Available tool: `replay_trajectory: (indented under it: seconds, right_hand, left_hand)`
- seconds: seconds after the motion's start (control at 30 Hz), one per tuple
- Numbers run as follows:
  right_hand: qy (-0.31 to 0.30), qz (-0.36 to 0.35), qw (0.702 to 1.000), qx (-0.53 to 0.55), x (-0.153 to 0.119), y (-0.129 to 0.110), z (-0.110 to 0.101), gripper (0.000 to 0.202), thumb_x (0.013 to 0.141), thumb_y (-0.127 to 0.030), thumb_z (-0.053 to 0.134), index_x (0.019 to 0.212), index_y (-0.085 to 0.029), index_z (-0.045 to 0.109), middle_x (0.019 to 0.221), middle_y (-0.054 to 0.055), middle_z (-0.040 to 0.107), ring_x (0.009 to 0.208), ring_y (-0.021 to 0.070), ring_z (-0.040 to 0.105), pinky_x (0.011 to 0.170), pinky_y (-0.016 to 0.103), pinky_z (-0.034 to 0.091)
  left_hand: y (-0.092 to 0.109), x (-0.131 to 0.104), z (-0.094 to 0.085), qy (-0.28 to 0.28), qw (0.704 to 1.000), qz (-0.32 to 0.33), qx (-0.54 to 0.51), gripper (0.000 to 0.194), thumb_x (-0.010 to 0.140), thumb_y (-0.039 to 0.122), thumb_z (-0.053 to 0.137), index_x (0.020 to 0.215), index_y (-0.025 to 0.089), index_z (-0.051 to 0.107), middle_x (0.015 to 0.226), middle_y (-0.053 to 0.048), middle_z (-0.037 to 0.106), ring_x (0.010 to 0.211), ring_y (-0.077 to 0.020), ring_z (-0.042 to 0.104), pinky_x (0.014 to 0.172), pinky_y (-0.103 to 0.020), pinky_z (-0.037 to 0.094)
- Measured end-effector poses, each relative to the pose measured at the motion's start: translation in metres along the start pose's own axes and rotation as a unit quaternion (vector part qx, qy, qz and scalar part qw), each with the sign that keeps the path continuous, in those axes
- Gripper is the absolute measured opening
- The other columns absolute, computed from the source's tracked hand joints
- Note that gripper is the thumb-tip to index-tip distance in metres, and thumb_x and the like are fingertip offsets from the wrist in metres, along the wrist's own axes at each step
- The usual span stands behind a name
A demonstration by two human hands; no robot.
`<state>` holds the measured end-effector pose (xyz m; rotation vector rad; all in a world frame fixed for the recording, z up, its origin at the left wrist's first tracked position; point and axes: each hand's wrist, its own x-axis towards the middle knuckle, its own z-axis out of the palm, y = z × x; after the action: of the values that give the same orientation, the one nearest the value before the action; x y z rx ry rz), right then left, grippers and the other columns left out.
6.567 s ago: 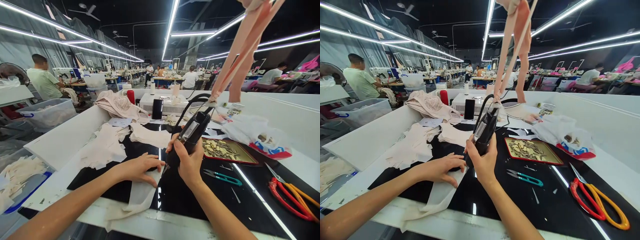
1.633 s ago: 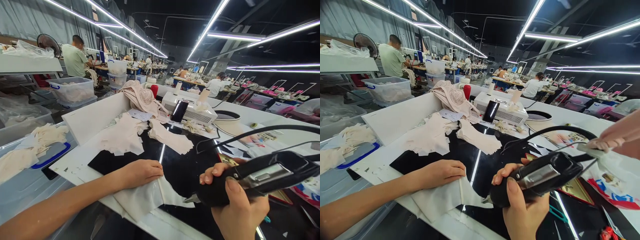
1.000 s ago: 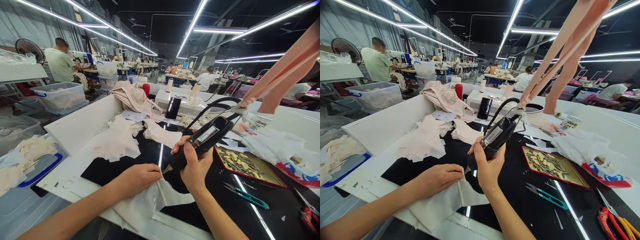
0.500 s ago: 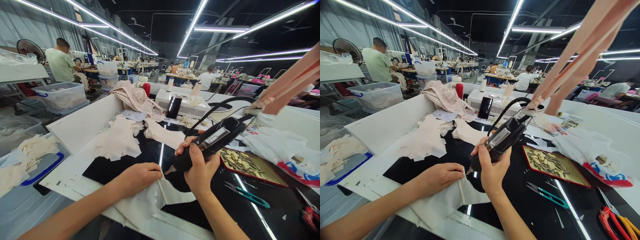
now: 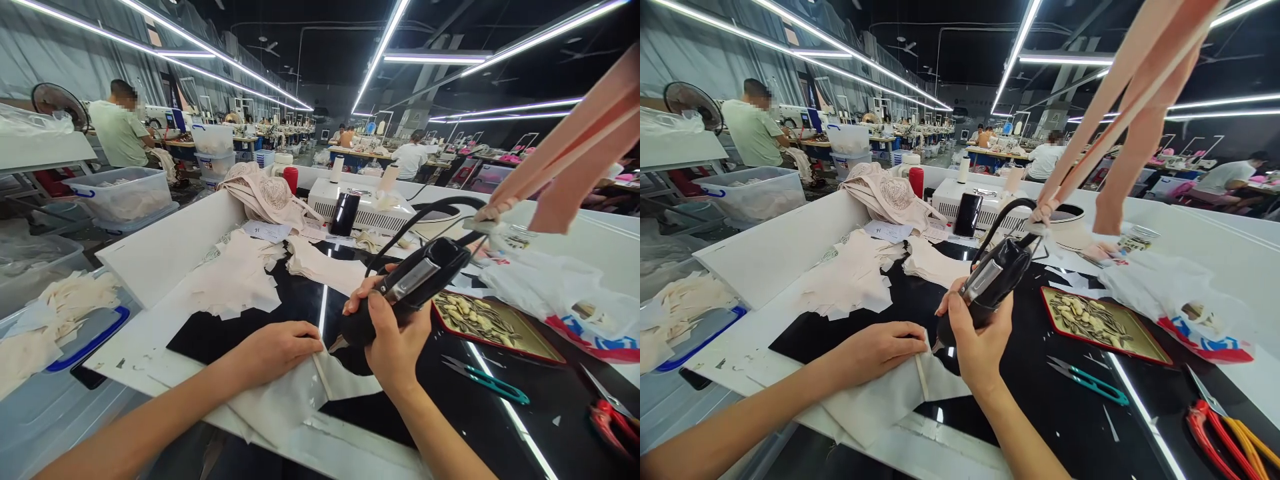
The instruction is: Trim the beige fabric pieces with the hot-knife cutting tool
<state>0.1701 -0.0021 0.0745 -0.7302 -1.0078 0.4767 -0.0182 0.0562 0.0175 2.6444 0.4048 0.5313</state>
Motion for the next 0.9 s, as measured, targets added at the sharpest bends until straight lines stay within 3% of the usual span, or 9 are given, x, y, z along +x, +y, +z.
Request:
replay_trajectory:
  seconds: [0.23, 0.33, 0.5, 0.63, 0.9]
  right_hand:
    - [0.034, -0.006, 0.999, -0.004, 0.004, -0.011, -0.015, 0.037, 0.089, -0.032, 0.079, 0.118, -0.027, 0.057, 0.082, -0.005, 0.066, 0.061, 0.0139, 0.062, 0.059, 0.032, 0.056]
    - [0.038, -0.001, 0.999, -0.006, 0.003, -0.012, -0.019, 0.038, 0.088, -0.033, 0.080, 0.118, -0.028, 0.057, 0.083, -0.004, 0.066, 0.061, 0.0137, 0.063, 0.059, 0.032, 0.057]
    - [0.034, -0.003, 0.999, -0.006, 0.000, -0.010, -0.019, 0.037, 0.090, -0.034, 0.080, 0.118, -0.028, 0.057, 0.084, -0.005, 0.066, 0.061, 0.0134, 0.063, 0.061, 0.032, 0.056]
    - [0.020, -0.012, 1.000, -0.002, -0.001, -0.008, -0.015, 0.033, 0.092, -0.033, 0.078, 0.118, -0.029, 0.057, 0.084, -0.006, 0.066, 0.061, 0.0132, 0.063, 0.061, 0.030, 0.054]
    - [0.008, -0.010, 1.000, 0.004, -0.002, -0.003, -0.009, 0.031, 0.093, -0.032, 0.077, 0.116, -0.028, 0.057, 0.084, -0.006, 0.066, 0.061, 0.0128, 0.063, 0.059, 0.029, 0.053]
  left_hand:
    - [0.012, 0.004, -0.003, 0.039, 0.992, 0.056, 0.105, 0.028, 0.113, 0.023, 0.042, 0.117, 0.016, 0.069, 0.121, -0.009, 0.069, 0.109, -0.0195, 0.068, 0.094, -0.031, 0.060]
    - [0.023, 0.008, 0.004, 0.066, 0.986, 0.065, 0.135, 0.024, 0.112, 0.021, 0.046, 0.111, 0.015, 0.069, 0.109, -0.008, 0.069, 0.102, -0.0196, 0.067, 0.087, -0.031, 0.061]
    - [0.033, 0.007, 0.017, 0.064, 0.982, 0.062, 0.164, 0.013, 0.106, 0.015, 0.055, 0.102, 0.015, 0.067, 0.096, -0.005, 0.067, 0.091, -0.0185, 0.065, 0.081, -0.030, 0.060]
    - [0.034, 0.002, 0.020, 0.074, 0.982, 0.060, 0.164, 0.010, 0.105, 0.014, 0.058, 0.107, 0.014, 0.067, 0.101, -0.006, 0.068, 0.099, -0.0199, 0.066, 0.087, -0.031, 0.060]
    - [0.037, -0.002, 0.023, 0.065, 0.986, 0.028, 0.150, 0.017, 0.104, 0.011, 0.055, 0.112, 0.016, 0.069, 0.106, -0.007, 0.068, 0.099, -0.0202, 0.068, 0.084, -0.031, 0.063]
